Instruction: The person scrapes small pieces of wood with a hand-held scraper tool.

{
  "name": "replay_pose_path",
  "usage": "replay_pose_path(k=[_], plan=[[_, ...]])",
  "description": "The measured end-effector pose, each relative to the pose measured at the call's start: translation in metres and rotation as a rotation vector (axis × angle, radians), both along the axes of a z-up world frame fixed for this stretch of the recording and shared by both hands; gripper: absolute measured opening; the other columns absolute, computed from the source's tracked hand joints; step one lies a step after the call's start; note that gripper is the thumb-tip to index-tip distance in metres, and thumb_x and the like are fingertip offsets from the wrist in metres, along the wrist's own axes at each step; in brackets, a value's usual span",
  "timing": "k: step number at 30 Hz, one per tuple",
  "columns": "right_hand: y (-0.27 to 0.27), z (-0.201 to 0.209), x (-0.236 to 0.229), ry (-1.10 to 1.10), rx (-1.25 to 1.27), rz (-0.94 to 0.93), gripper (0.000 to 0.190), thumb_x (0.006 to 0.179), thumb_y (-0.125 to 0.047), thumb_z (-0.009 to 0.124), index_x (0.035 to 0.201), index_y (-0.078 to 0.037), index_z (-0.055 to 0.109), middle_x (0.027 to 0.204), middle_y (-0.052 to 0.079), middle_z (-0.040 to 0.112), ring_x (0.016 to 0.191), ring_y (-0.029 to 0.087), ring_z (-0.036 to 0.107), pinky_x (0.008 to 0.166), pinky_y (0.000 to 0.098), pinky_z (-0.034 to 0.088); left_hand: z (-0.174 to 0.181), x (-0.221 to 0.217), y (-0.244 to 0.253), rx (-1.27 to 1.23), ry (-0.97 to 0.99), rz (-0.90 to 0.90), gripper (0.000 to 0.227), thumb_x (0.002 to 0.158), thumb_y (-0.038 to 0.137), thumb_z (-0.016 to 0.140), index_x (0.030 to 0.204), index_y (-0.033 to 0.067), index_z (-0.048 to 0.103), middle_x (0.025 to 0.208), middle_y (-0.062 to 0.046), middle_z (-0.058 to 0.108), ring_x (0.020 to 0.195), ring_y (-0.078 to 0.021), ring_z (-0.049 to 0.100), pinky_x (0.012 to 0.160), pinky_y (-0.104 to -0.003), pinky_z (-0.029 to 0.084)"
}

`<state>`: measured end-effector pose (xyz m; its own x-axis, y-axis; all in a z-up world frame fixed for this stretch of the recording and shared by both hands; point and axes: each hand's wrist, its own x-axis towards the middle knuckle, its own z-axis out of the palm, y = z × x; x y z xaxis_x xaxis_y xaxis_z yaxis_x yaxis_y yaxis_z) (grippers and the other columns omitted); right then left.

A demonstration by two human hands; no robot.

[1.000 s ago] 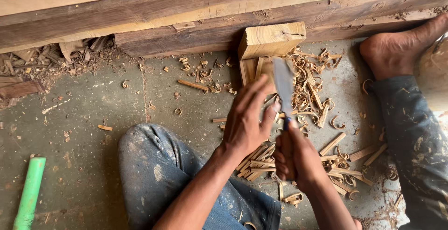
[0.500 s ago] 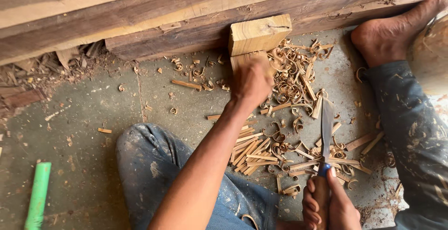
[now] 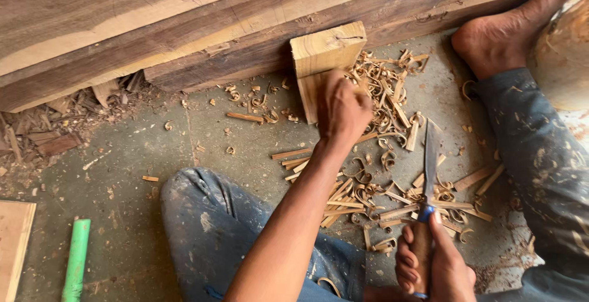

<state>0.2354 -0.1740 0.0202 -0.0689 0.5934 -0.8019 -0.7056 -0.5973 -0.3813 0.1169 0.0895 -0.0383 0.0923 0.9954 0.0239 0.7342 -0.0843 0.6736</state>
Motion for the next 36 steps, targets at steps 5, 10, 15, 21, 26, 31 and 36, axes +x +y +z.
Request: replay_pose_path(k=[5, 10, 15, 21, 26, 31, 36], plan=[[0.003, 0.002, 0.004, -0.024, 0.118, -0.039, 0.061, 0.1, -0.066, 0.036, 0.086, -0.008, 0.046, 0.054, 0.004, 0.039, 0.035, 0.016, 0.037, 0.031, 0.0317, 0.032, 0.012, 0.007, -0.037, 0.351, -0.285, -0.399, 0.01, 0.085, 0.011, 0.074, 0.079, 0.006, 0.068, 0.123, -0.022, 0.068, 0.11, -0.0322, 0.067, 0.09, -0.041, 0.059], [-0.002, 0.0, 0.013, 0.073, 0.179, -0.121, 0.06, 0.102, -0.066, 0.036, 0.086, -0.009, 0.047, 0.058, 0.002, 0.041, 0.038, 0.013, 0.038, 0.033, 0.0306, 0.035, 0.01, -0.032, -0.047, 0.091, -0.136, -0.114, 0.011, 0.093, 0.014, 0.074, 0.094, 0.0041, 0.07, 0.093, -0.01, 0.071, 0.077, -0.0203, 0.068, 0.065, -0.034, 0.059], [0.0, -0.001, 0.008, 0.085, 0.156, -0.111, 0.061, 0.101, -0.067, 0.037, 0.086, -0.009, 0.047, 0.057, 0.001, 0.04, 0.038, 0.012, 0.037, 0.032, 0.0309, 0.035, -0.01, -0.081, -0.031, 0.307, 0.269, -0.063, 0.007, 0.087, 0.004, 0.074, 0.093, 0.0014, 0.07, 0.09, -0.012, 0.069, 0.081, -0.0219, 0.066, 0.069, -0.036, 0.059], [-0.001, -0.007, 0.007, 0.087, 0.185, -0.102, 0.06, 0.102, -0.066, 0.038, 0.087, -0.008, 0.048, 0.058, 0.002, 0.041, 0.038, 0.013, 0.038, 0.033, 0.0306, 0.036, -0.036, -0.076, -0.029, 0.273, 0.189, -0.022, 0.008, 0.091, -0.006, 0.066, 0.094, 0.0016, 0.068, 0.095, -0.013, 0.068, 0.085, -0.0221, 0.064, 0.065, -0.033, 0.059], [-0.005, 0.002, 0.001, 0.051, 0.116, -0.079, 0.06, 0.1, -0.066, 0.037, 0.086, -0.009, 0.047, 0.057, 0.002, 0.041, 0.039, 0.013, 0.037, 0.033, 0.0306, 0.036, 0.002, -0.076, -0.037, 0.261, 0.104, 0.02, 0.012, 0.089, -0.002, 0.07, 0.082, 0.0071, 0.069, 0.093, -0.008, 0.073, 0.084, -0.0186, 0.067, 0.065, -0.031, 0.059], [-0.003, 0.009, -0.001, 0.034, 0.076, -0.066, 0.057, 0.099, -0.065, 0.039, 0.087, -0.01, 0.048, 0.056, 0.001, 0.04, 0.038, 0.013, 0.037, 0.033, 0.0299, 0.033, 0.053, -0.085, -0.074, -0.5, -0.709, 0.249, 0.021, 0.086, 0.012, 0.077, 0.105, 0.0072, 0.073, 0.085, -0.012, 0.076, 0.069, -0.0201, 0.074, 0.058, -0.033, 0.061], [-0.005, 0.005, -0.003, 0.043, 0.153, -0.025, 0.054, 0.101, -0.062, 0.041, 0.089, -0.009, 0.047, 0.059, 0.002, 0.041, 0.04, 0.013, 0.039, 0.035, 0.0303, 0.035, 0.063, -0.097, -0.118, -0.543, -1.269, 0.112, 0.026, 0.087, 0.007, 0.077, 0.11, -0.0022, 0.071, 0.097, -0.013, 0.076, 0.083, -0.0191, 0.074, 0.076, -0.032, 0.065]])
